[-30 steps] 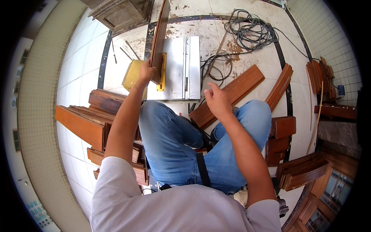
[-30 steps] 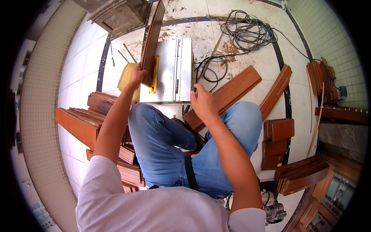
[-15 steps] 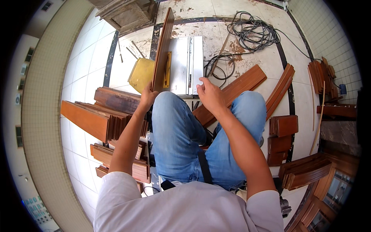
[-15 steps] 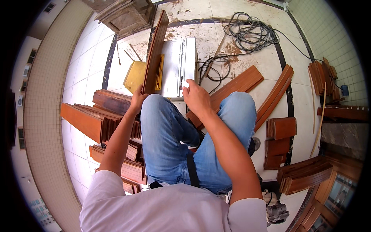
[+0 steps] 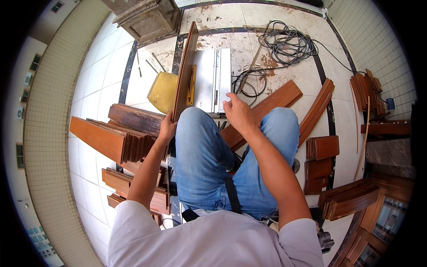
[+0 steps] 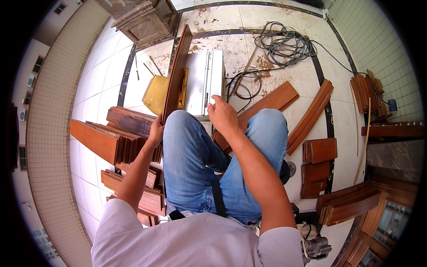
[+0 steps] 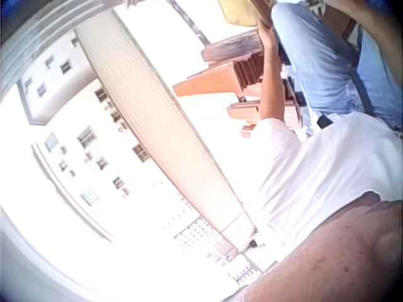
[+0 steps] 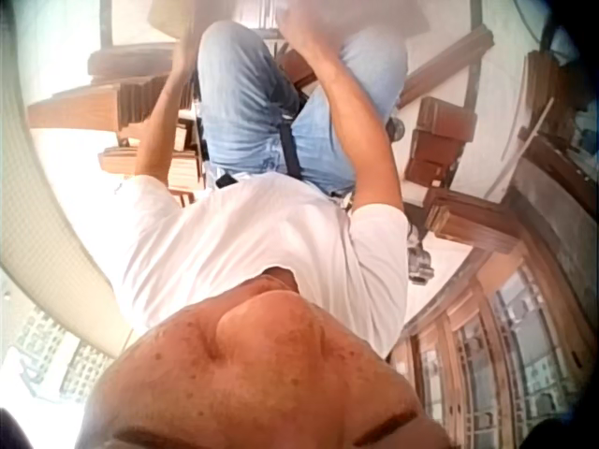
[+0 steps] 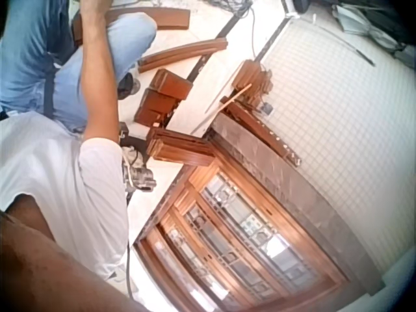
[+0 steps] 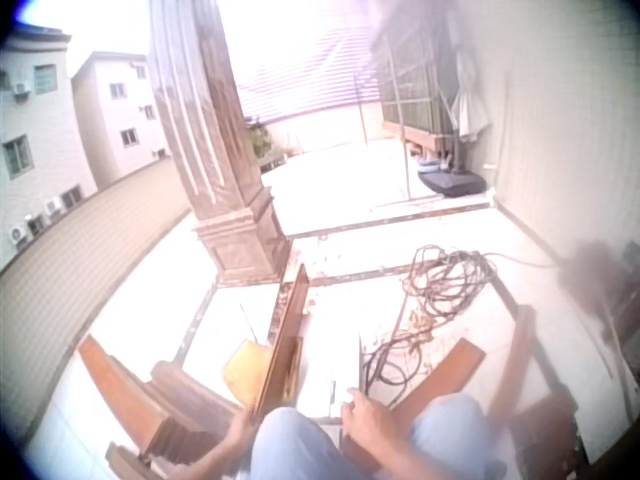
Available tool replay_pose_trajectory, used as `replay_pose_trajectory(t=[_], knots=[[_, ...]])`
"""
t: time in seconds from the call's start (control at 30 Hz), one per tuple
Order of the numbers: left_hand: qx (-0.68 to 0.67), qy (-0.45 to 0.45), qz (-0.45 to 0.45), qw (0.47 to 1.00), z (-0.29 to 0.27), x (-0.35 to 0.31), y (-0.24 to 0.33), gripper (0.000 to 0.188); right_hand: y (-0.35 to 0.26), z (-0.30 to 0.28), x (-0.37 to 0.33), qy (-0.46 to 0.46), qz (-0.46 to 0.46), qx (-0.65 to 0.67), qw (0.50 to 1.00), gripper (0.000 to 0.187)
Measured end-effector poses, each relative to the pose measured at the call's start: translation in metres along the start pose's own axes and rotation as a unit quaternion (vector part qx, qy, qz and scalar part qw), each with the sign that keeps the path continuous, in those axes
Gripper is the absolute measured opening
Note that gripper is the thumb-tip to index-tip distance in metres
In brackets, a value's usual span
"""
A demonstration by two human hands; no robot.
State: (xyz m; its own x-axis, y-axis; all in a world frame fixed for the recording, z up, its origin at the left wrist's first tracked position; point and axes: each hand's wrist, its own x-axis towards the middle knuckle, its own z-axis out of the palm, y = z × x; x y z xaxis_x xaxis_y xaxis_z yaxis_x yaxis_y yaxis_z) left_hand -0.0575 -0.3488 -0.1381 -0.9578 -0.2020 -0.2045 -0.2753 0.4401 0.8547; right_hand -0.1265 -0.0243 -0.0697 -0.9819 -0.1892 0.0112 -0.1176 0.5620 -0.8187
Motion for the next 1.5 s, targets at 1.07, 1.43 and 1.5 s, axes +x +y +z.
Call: replay_pose_trajectory(t=[1.07,1.43,1.5], knots=[[0.014,-0.021,-0.033,0.999,-0.018,-0.183,-0.015,0.071,-0.014,-0.001,-0.008,-0.024,-0.015,-0.003,1.000,0.041],[-0.071,-0.048,-0.159,0.983,-0.040,-0.267,-0.059,0.080,-0.022,-0.009,-0.014,-0.029,-0.006,0.006,1.000,0.040],[-0.041,-0.045,-0.151,0.987,-0.039,-0.269,-0.049,0.081,-0.023,-0.010,-0.015,-0.029,-0.006,0.000,1.000,0.040]])
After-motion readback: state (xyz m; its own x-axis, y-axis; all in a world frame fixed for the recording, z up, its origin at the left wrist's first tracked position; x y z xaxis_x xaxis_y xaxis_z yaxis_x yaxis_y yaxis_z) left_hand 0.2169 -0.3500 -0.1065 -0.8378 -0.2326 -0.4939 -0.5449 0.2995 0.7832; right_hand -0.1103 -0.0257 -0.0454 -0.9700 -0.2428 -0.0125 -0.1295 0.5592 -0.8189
